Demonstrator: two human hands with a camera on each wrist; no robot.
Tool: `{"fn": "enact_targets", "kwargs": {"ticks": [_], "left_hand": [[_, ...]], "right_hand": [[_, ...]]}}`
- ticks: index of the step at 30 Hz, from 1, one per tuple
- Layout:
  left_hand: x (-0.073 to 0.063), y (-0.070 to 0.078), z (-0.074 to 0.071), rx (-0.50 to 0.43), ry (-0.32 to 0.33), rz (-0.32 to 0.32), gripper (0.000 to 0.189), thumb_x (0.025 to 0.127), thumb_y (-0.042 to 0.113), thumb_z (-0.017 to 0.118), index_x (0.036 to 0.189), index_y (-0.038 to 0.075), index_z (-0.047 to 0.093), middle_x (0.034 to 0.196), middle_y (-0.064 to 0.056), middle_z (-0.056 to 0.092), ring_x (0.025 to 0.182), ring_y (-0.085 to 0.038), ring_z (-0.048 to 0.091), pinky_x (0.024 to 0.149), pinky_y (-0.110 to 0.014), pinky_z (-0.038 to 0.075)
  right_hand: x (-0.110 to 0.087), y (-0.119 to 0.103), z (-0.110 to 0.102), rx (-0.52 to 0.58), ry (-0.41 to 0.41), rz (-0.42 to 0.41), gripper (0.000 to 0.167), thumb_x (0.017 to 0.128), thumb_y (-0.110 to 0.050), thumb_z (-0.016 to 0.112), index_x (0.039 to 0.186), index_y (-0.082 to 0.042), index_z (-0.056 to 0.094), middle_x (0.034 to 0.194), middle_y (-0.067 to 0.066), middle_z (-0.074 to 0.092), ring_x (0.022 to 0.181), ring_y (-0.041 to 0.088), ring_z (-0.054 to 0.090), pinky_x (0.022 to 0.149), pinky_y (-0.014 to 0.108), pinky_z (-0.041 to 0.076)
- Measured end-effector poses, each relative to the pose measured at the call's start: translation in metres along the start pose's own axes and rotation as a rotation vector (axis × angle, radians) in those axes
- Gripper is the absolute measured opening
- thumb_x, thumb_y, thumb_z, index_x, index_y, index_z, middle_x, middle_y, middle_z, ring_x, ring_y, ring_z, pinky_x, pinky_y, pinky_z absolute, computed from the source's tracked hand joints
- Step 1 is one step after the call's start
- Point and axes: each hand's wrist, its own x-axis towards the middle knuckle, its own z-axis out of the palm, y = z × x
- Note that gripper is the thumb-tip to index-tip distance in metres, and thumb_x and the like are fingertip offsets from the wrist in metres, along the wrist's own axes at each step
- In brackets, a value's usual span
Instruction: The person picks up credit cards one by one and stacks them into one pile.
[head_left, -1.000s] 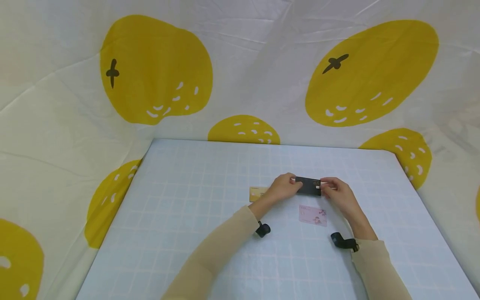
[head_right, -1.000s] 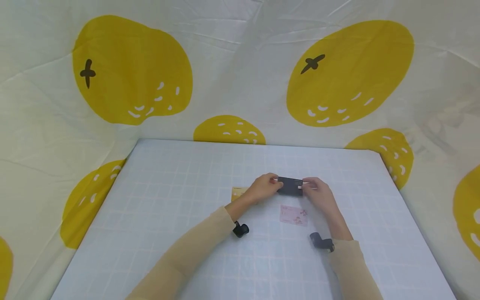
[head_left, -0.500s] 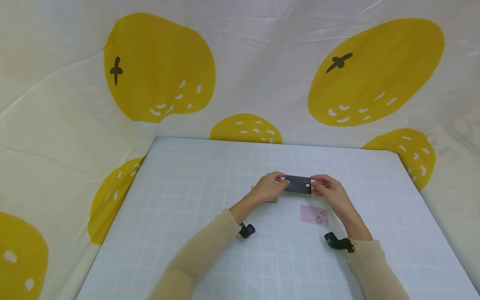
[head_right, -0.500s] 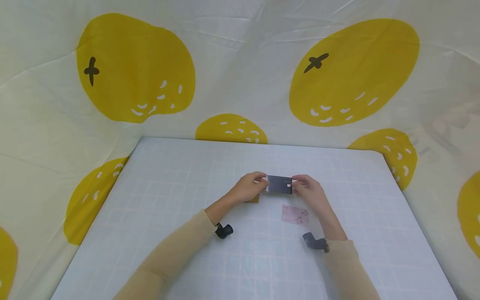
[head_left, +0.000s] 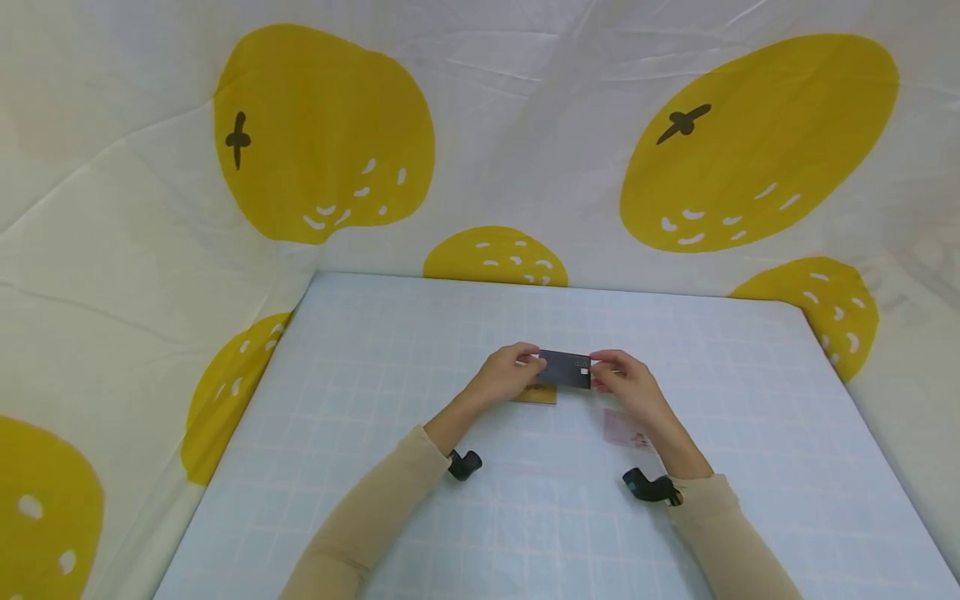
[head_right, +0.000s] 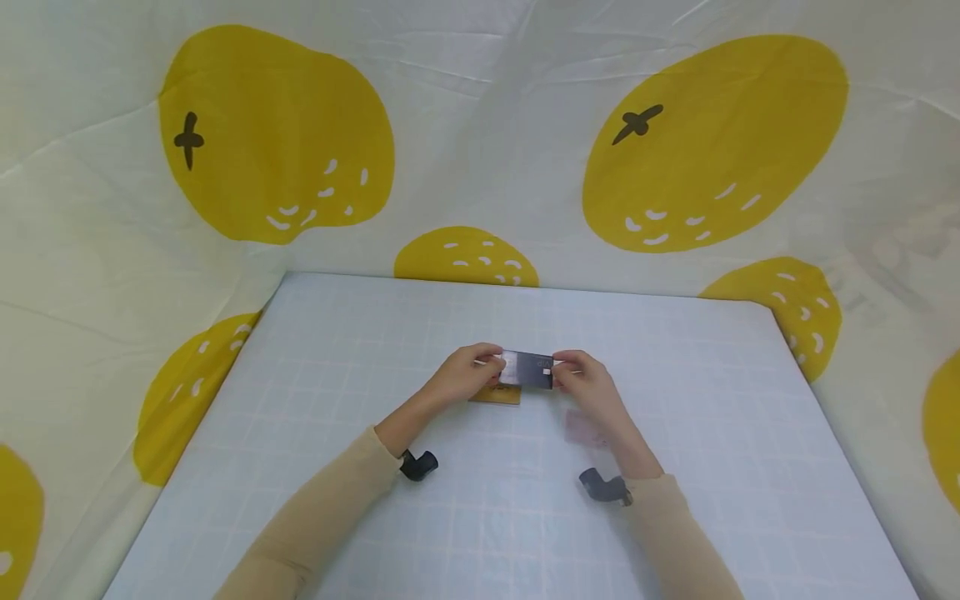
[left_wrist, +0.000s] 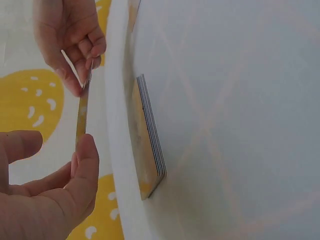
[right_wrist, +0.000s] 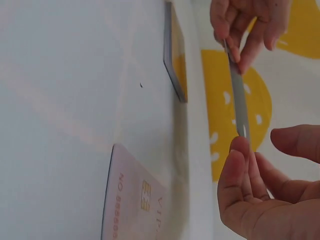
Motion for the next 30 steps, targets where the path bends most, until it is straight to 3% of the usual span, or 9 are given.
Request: {"fn": "enact_targets", "kwargs": {"ticks": [6,12,20,30], "left_hand": [[-0.007,-0.01,-0.011,0.009,0.014,-0.011,0.046,0.1,0.04,0.059,0.136,0.01,0.06,0.122,-0.006,0.065,0.098,-0.016,0.066,0.088,-0.041,0.051],[-0.012,-0.018,-0.019,0.005,0.021,-0.021,0.045,0.1,0.037,0.059,0.134,0.008,0.061,0.116,-0.007,0.067,0.086,-0.012,0.066,0.088,-0.042,0.051],[-0.02,-0.028,-0.026,-0.007,0.024,-0.013,0.046,0.101,0.038,0.058,0.134,0.007,0.061,0.098,0.001,0.069,0.083,-0.011,0.065,0.087,-0.041,0.05],[-0.022,-0.036,-0.028,-0.021,0.027,-0.046,0.043,0.101,0.035,0.059,0.131,0.004,0.062,0.095,-0.002,0.07,0.08,-0.013,0.065,0.082,-0.038,0.051]], "right_hand": [[0.001,-0.005,0.013,0.007,-0.032,-0.008,0.034,0.102,-0.012,0.056,0.133,0.003,0.056,0.109,0.02,0.064,0.095,0.024,0.067,0.083,0.028,0.055],[0.002,-0.007,0.025,0.037,-0.063,0.014,0.035,0.102,-0.013,0.055,0.133,0.002,0.055,0.11,0.018,0.063,0.098,0.025,0.064,0.085,0.031,0.055],[0.0,-0.01,0.037,0.106,-0.092,0.009,0.034,0.101,-0.01,0.055,0.132,0.003,0.055,0.112,0.021,0.062,0.1,0.028,0.063,0.086,0.034,0.054],[0.001,-0.008,0.046,0.127,-0.119,0.007,0.034,0.101,-0.007,0.057,0.131,0.008,0.054,0.109,0.022,0.062,0.095,0.027,0.063,0.083,0.034,0.056]]}}
